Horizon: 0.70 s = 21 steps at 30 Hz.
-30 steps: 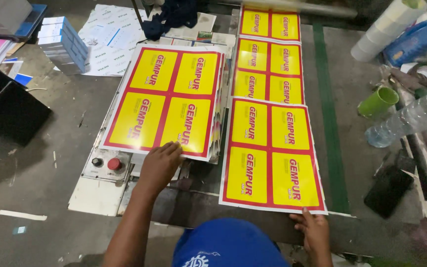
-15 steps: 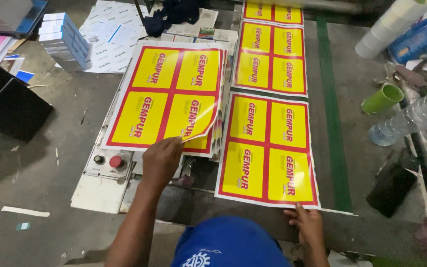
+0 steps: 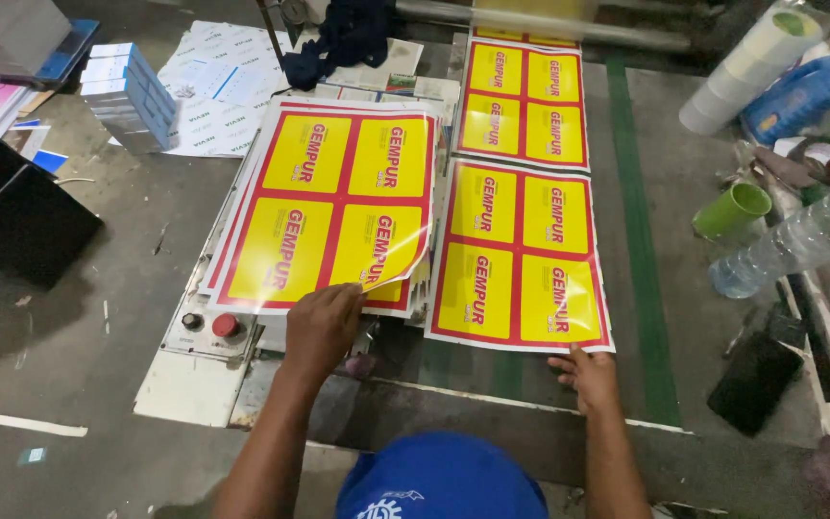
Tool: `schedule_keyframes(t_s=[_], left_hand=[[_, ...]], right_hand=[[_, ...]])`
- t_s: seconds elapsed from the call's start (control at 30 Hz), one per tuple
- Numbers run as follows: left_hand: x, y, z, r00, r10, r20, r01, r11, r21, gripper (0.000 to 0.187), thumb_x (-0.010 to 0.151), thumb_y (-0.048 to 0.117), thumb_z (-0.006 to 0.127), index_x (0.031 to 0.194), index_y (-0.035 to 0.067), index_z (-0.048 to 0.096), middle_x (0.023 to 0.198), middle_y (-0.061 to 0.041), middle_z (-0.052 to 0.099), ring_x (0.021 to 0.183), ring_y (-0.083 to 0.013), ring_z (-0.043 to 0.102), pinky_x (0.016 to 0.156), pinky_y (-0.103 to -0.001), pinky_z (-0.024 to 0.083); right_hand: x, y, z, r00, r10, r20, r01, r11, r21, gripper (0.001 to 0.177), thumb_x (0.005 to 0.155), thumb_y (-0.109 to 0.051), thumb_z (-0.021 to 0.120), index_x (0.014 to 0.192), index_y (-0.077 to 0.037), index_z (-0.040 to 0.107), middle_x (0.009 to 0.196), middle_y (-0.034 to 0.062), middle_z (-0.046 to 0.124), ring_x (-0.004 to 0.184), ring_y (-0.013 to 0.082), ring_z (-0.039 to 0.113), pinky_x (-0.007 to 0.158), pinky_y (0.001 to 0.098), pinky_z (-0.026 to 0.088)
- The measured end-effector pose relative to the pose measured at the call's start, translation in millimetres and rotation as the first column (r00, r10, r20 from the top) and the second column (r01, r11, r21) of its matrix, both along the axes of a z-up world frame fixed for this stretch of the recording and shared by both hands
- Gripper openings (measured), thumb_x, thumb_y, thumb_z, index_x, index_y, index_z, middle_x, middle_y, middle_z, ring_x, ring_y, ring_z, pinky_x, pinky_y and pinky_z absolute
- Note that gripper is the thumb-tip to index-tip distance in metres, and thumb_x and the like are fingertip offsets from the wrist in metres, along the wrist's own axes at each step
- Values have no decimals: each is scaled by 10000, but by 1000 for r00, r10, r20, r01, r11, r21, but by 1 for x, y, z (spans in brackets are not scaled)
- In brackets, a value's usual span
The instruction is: The person repeatedly picks up printed sheets from a pile on a table and places them onto a growing stack. The sheets feature a yellow and red design with the text 'GEMPUR'. The person uses both hands to handle the papers, aligning them as they stack them.
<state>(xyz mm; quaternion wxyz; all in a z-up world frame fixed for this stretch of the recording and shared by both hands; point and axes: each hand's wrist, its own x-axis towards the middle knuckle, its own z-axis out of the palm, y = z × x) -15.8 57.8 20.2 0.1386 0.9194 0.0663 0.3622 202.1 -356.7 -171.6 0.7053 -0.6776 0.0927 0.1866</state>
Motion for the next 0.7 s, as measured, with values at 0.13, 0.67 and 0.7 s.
schedule_keyframes(t_s=[0.13,0.67,0.7], left_hand=[[-3,-2,3,1000,-3,13,3,1000,-17,143,895,163,737,987,54,750,979,-120,769,878,-312,737,755,-436,575],[-3,-21,15,996,-34,81,43,993,-112,162,874,125,762,1019,58,736,980,-136,758,860,-324,737,735,-424,591],[-4,-27,17,993,-80,81,90,988,-126,168,866,121,766,1019,61,734,978,-133,755,859,-322,738,735,-421,593]], right_hand=[[6,3,1,999,6,-43,-9,997,-73,263,1039,-203,572,1254,-54,600,1044,115,743,826,224,736,553,319,517],[48,51,2,994,40,-104,-32,997,76,438,1026,-279,573,1397,-48,552,1108,166,749,867,244,734,604,336,547],[30,52,1,988,111,-103,-104,992,75,468,1012,-276,567,1428,-63,556,1123,165,758,862,231,736,616,319,553]])
